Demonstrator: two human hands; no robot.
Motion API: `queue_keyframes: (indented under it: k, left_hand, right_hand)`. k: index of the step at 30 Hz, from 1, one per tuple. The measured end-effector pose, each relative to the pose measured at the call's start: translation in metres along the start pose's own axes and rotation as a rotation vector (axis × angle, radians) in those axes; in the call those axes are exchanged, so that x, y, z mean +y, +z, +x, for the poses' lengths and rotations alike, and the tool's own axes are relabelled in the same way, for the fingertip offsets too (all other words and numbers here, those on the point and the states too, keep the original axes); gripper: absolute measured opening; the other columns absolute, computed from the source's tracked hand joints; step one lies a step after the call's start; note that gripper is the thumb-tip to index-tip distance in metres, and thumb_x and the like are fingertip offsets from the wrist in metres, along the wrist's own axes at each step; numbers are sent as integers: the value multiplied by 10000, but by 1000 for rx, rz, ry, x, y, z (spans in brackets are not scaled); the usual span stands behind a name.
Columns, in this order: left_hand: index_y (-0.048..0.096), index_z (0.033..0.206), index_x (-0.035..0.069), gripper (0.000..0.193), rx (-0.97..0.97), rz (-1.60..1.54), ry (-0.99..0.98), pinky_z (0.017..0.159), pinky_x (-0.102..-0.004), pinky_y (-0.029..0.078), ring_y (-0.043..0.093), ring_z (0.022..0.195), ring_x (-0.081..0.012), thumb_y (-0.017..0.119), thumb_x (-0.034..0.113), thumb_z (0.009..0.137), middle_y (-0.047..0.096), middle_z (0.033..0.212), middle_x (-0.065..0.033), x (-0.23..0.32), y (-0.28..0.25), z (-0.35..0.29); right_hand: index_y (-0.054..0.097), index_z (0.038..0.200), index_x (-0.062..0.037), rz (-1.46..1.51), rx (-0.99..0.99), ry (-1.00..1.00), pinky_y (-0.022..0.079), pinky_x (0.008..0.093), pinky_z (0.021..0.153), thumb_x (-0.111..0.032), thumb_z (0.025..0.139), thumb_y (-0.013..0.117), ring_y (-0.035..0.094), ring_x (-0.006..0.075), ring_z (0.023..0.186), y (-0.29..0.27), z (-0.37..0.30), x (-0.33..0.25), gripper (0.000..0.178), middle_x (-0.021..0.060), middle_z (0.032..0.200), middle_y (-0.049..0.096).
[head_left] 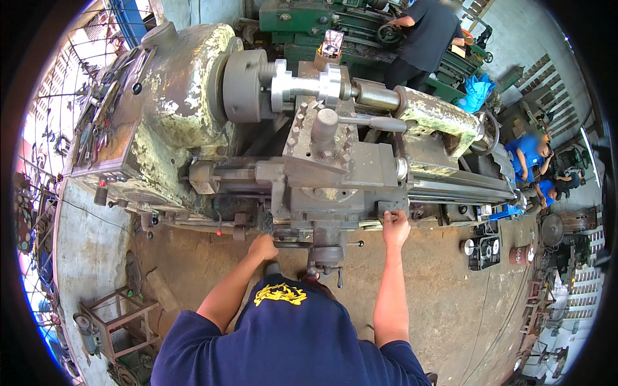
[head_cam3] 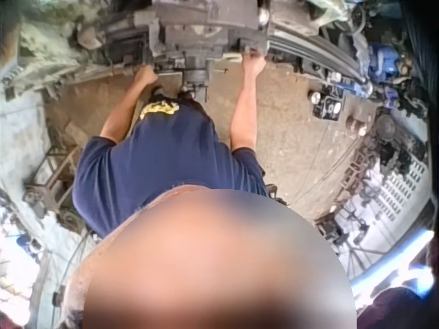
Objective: The person operates a metal lathe in a workshop, using both hands to turn control knobs and levers while a cylindrical metal workpiece rotates in the chuck. The person adjusts the tool carriage and cross-slide to machine the workpiece surface.
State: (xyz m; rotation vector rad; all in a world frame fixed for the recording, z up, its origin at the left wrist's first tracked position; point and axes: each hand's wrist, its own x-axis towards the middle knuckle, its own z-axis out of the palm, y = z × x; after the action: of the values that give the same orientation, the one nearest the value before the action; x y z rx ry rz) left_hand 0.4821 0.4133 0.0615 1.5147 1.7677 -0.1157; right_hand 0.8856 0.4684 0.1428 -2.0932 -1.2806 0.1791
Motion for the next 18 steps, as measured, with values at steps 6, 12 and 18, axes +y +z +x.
queue_keyframes:
  k: [6, 12, 18]
  left_hand:
    - [734, 1053, 24, 368, 55, 18, 32, 973, -444, 514, 639, 1106, -390, 690, 205, 735, 680, 1122, -249, 1, 1, -3]
    - [714, 1118, -5, 443, 47, 13, 6, 1005, -427, 494, 633, 1125, -384, 644, 161, 713, 671, 1142, -263, 1, 3, -1]
    - [712, 1127, 4, 455, 35, 26, 6, 994, -418, 504, 638, 1122, -375, 647, 162, 706, 667, 1151, -260, -2, 7, 4]
  right_hand:
    - [678, 911, -70, 14, -13, 12, 516, 433, 605, -242, 810, 775, 676, 328, 631, -1, 0, 0, 222, 116, 653, 667]
    - [662, 877, -56, 46, 17, -2, 499, 415, 589, -212, 809, 773, 648, 305, 587, -1, 0, -1, 203, 109, 629, 642]
    - [662, 872, -52, 50, 20, 21, 498, 404, 590, -215, 804, 779, 653, 288, 599, -1, -2, -3, 212, 110, 643, 647]
